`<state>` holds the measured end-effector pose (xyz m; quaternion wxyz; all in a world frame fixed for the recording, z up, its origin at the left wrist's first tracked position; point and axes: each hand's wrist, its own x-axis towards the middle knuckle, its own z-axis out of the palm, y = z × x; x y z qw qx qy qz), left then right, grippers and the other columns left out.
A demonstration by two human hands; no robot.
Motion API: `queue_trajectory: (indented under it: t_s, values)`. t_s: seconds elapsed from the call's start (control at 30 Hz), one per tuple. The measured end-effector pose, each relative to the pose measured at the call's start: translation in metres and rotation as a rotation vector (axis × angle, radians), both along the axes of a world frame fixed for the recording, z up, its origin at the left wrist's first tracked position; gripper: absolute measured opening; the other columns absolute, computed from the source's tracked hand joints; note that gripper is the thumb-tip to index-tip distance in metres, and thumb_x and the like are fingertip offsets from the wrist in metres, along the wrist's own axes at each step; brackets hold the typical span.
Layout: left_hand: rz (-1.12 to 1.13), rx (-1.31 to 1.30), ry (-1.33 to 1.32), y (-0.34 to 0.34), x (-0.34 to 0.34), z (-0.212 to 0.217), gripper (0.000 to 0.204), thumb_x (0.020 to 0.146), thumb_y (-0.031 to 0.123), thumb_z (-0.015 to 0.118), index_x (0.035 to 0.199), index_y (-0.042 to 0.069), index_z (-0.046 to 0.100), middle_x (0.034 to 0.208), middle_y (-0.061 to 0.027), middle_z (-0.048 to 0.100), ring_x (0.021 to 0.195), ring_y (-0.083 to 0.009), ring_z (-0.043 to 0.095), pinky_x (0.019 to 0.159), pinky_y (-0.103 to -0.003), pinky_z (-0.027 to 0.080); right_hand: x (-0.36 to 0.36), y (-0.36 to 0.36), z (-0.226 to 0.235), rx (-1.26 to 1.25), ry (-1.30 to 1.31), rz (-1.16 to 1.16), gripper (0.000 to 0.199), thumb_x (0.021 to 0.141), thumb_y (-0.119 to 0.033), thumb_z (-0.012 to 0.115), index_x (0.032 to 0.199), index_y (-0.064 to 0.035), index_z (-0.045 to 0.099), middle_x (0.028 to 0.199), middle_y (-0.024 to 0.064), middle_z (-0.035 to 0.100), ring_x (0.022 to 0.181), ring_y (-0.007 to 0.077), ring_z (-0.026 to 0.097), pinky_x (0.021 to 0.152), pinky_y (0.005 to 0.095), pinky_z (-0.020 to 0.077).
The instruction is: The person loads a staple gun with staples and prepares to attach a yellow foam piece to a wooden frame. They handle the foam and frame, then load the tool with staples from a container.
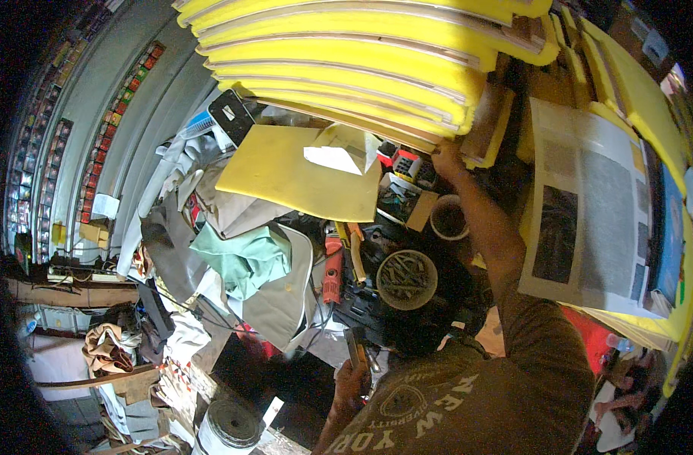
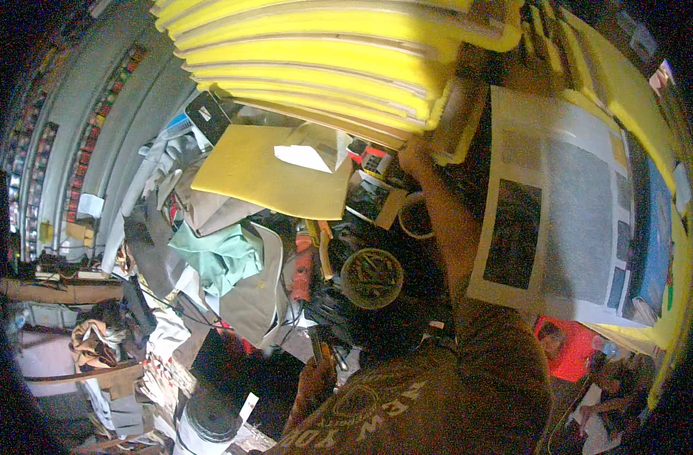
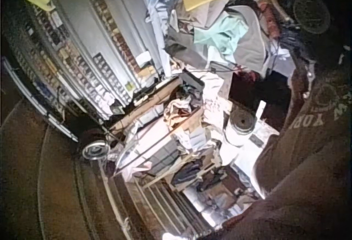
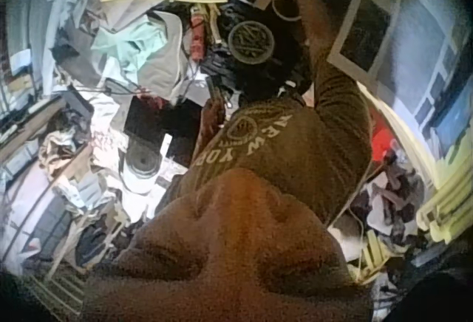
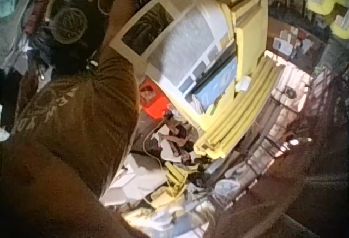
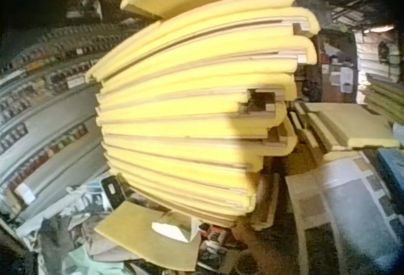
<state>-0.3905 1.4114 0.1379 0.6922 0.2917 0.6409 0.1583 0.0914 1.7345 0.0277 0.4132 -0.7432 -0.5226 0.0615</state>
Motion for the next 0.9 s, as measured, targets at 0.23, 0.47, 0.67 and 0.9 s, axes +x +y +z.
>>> queue_trajectory:
  t_s: [0.23,0.47,0.67,0.9]
  values:
    - [-0.05,0.065,0.055,0.003,0.009,-0.006,0.021,0.087,0.025,0.055,0.092,0.004,0.054,0.068,-0.0001,0.053,0.054,-0.0096,0.048,0.048,-0.025,0.038,0.063,-0.066,-0.086,-0.271,0.403,-0.286,0.027,0.083,-0.016,0.054,0.106,-0.0025,0.058,0.098,0.0173,0.061,0.091,0.0315,0.059,0.081,0.0406,0.0459]
    - [-0.195,0.097,0.151,-0.004,0.008,0.003,0.019,0.088,0.023,0.055,0.092,0.004,0.054,0.07,0.0011,0.053,0.058,-0.0082,0.047,0.05,-0.025,0.037,0.018,-0.113,-0.03,-0.345,0.218,-0.239,0.033,0.085,-0.02,0.055,0.113,-0.0019,0.055,0.111,0.0194,0.056,0.104,0.0318,0.054,0.088,0.0417,0.0436]
    - [-0.015,-0.01,0.038,-0.016,0.006,0.008,0.015,0.088,0.019,0.055,0.094,0.005,0.052,0.069,0.0009,0.052,0.056,-0.0084,0.046,0.049,-0.025,0.036,0.005,-0.099,-0.001,-0.404,0.002,-0.061,0.041,0.081,-0.022,0.06,0.116,-0.0014,0.052,0.112,0.021,0.056,0.104,0.0351,0.054,0.089,0.0435,0.0427]
    - [0.097,0.012,-0.075,-0.023,0.001,0.005,0.014,0.088,0.019,0.055,0.092,0.006,0.051,0.068,0.0014,0.051,0.055,-0.0091,0.046,0.048,-0.025,0.036,0.042,-0.093,-0.04,-0.275,-0.05,-0.116,0.044,0.076,-0.024,0.065,0.112,-0.0012,0.053,0.107,0.0222,0.057,0.1,0.0351,0.055,0.085,0.0439,0.0442]
